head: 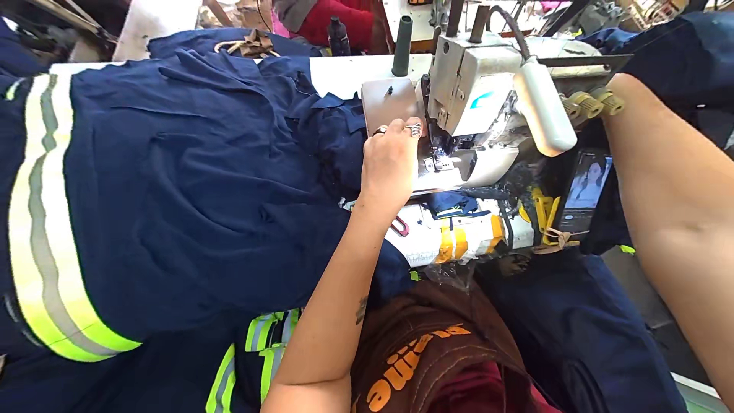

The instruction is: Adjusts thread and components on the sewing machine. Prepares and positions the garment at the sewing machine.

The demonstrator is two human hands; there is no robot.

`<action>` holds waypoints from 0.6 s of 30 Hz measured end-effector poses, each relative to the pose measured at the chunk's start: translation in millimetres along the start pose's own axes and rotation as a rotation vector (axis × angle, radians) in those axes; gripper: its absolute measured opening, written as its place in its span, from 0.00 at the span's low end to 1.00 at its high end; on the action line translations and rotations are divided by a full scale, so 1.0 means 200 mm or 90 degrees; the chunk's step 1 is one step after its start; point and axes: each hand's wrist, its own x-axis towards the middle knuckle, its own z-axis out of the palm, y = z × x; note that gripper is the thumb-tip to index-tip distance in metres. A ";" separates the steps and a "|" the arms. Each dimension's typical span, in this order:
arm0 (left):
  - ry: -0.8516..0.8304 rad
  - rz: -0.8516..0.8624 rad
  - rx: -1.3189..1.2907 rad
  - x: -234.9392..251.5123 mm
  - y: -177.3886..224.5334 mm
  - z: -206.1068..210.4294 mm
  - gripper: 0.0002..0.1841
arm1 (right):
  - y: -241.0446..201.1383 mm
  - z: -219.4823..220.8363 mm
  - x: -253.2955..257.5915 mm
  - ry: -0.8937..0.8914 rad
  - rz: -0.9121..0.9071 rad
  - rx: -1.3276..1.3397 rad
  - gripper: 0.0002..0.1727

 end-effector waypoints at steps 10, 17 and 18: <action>-0.171 -0.181 -0.181 0.30 -0.06 -0.06 0.17 | -0.23 0.11 -0.37 -0.025 -0.004 -0.109 0.20; -0.070 -0.181 -0.243 0.45 -0.09 0.01 0.20 | -0.20 0.08 -0.34 -0.018 0.072 -0.042 0.20; -0.069 -0.176 -0.242 0.46 -0.09 0.02 0.20 | -0.20 0.08 -0.33 -0.019 0.081 -0.044 0.20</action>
